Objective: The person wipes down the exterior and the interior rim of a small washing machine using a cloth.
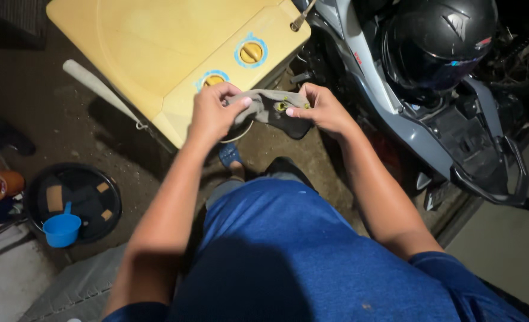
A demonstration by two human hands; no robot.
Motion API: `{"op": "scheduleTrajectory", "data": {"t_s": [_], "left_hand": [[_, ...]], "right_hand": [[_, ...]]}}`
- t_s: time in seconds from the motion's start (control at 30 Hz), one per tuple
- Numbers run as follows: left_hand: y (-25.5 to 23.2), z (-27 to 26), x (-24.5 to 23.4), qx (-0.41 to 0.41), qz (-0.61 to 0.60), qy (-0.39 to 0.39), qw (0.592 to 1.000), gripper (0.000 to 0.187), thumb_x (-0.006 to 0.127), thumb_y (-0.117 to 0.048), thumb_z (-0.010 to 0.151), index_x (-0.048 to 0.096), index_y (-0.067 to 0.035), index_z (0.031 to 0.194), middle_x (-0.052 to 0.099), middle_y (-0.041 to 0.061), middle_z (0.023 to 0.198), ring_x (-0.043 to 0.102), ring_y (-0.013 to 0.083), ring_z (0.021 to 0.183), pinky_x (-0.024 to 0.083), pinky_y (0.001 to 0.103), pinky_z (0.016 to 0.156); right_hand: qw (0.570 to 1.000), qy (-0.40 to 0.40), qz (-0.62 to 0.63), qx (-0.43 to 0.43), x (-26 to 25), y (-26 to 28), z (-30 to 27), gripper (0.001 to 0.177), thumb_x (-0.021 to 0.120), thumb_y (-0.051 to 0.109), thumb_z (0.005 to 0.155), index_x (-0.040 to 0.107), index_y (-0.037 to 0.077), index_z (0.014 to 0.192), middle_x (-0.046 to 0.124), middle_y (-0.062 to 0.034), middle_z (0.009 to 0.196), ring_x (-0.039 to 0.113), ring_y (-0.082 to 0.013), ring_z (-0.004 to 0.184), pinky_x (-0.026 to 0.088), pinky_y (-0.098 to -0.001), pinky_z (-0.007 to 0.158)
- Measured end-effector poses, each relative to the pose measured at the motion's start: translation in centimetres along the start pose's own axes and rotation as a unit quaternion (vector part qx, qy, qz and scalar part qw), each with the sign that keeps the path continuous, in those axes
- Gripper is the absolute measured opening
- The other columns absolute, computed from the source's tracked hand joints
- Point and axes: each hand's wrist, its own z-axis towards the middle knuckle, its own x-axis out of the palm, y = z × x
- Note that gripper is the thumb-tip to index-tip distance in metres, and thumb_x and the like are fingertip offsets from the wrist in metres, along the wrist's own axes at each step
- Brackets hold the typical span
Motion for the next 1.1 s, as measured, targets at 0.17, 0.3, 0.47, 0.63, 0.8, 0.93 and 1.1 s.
{"op": "scheduleTrajectory", "data": {"t_s": [0.17, 0.3, 0.47, 0.63, 0.8, 0.93, 1.1], "left_hand": [[-2.1, -0.3, 3.2, 0.071, 0.008, -0.054, 0.996, 0.017, 0.079, -0.015, 0.087, 0.074, 0.0, 0.093, 0.07, 0.012, 0.081, 0.063, 0.0193, 0.066, 0.05, 0.032, 0.062], [-3.7, -1.1, 6.2, 0.089, 0.029, -0.074, 0.993, 0.016, 0.077, -0.013, 0.086, 0.076, -0.001, 0.097, 0.07, 0.018, 0.088, 0.069, 0.0284, 0.073, 0.054, 0.037, 0.067], [-4.4, -2.2, 8.6, 0.122, -0.062, 0.002, 0.991, 0.026, 0.075, -0.01, 0.085, 0.071, 0.001, 0.109, 0.073, 0.016, 0.098, 0.075, 0.029, 0.088, 0.059, 0.035, 0.079], [-4.6, -1.8, 7.0, 0.186, 0.074, -0.191, 0.961, 0.044, 0.073, -0.014, 0.074, 0.071, 0.004, 0.114, 0.072, 0.02, 0.098, 0.071, 0.036, 0.086, 0.057, 0.04, 0.078], [-2.4, -1.1, 6.1, 0.085, -0.029, -0.005, 0.996, 0.026, 0.079, -0.014, 0.083, 0.07, -0.001, 0.103, 0.071, 0.015, 0.089, 0.071, 0.0312, 0.081, 0.055, 0.04, 0.076], [-1.5, -1.4, 7.3, 0.038, 0.035, -0.111, 0.992, 0.021, 0.08, -0.017, 0.087, 0.069, -0.003, 0.098, 0.069, 0.019, 0.084, 0.069, 0.0369, 0.08, 0.053, 0.042, 0.071], [0.0, 0.6, 6.3, -0.035, 0.057, -0.185, 0.98, 0.034, 0.08, -0.025, 0.091, 0.067, -0.005, 0.115, 0.067, 0.02, 0.098, 0.065, 0.0395, 0.092, 0.052, 0.044, 0.08]], "right_hand": [[0.993, -0.001, 0.106, 0.046, 1.4, 0.8, 1.2, 0.017, 0.076, 0.016, 0.092, 0.061, 0.009, 0.092, 0.064, 0.0055, 0.085, 0.059, -0.0034, 0.078, 0.049, -0.0223, 0.07], [0.962, -0.022, 0.238, 0.135, 2.4, 0.2, 2.1, 0.016, 0.068, 0.025, 0.1, 0.064, 0.009, 0.099, 0.058, 0.0038, 0.081, 0.055, -0.0058, 0.071, 0.05, -0.0247, 0.063], [0.933, 0.026, 0.332, 0.137, 2.0, 1.0, 2.5, 0.015, 0.071, 0.021, 0.099, 0.062, 0.01, 0.103, 0.066, -0.0028, 0.089, 0.065, -0.0144, 0.079, 0.056, -0.0309, 0.071], [0.977, 0.118, 0.174, 0.045, -0.2, 3.1, 2.8, 0.026, 0.075, 0.005, 0.089, 0.066, 0.006, 0.114, 0.07, 0.0005, 0.104, 0.065, -0.0083, 0.097, 0.054, -0.0268, 0.088], [0.97, 0.238, 0.045, -0.032, -2.2, 2.6, 4.0, 0.025, 0.074, 0.005, 0.091, 0.068, 0.003, 0.115, 0.071, 0.0008, 0.106, 0.064, -0.0061, 0.099, 0.052, -0.0248, 0.09], [0.989, 0.144, 0.037, -0.009, -1.6, 1.5, 4.8, 0.025, 0.079, 0.004, 0.087, 0.068, 0.003, 0.11, 0.071, 0.0018, 0.101, 0.063, -0.0064, 0.094, 0.052, -0.0241, 0.085], [0.997, 0.035, 0.02, -0.069, 1.2, 1.7, 7.3, 0.031, 0.084, 0.009, 0.089, 0.068, 0.001, 0.114, 0.07, -0.0024, 0.103, 0.063, -0.0096, 0.096, 0.052, -0.025, 0.087]]}}
